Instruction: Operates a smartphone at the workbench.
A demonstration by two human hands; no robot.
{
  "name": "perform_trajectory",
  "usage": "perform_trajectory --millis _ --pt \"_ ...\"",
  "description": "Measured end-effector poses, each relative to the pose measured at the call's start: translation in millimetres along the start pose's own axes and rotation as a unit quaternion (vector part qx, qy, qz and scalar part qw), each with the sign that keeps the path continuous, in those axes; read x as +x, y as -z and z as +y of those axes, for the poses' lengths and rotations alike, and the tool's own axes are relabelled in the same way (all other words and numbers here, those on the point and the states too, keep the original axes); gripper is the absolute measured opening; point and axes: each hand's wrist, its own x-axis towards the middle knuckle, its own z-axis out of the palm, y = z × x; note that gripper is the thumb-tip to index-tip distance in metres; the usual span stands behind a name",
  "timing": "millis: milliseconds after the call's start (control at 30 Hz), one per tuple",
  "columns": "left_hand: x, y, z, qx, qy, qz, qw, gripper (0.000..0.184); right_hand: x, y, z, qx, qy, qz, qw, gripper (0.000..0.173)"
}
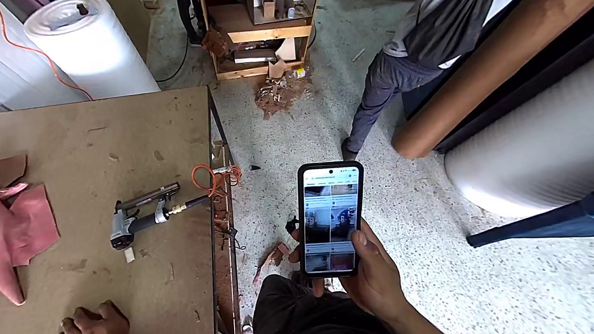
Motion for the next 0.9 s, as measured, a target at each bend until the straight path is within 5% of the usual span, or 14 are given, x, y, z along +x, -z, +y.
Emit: perform_trajectory --millis 900 --pt "0.5 -0.1 -0.3 0.003 0.005 0.001 1.000 0.067 -10.4 -6.7 3.8 -0.025 0.000 -0.015 1.000 0.051"
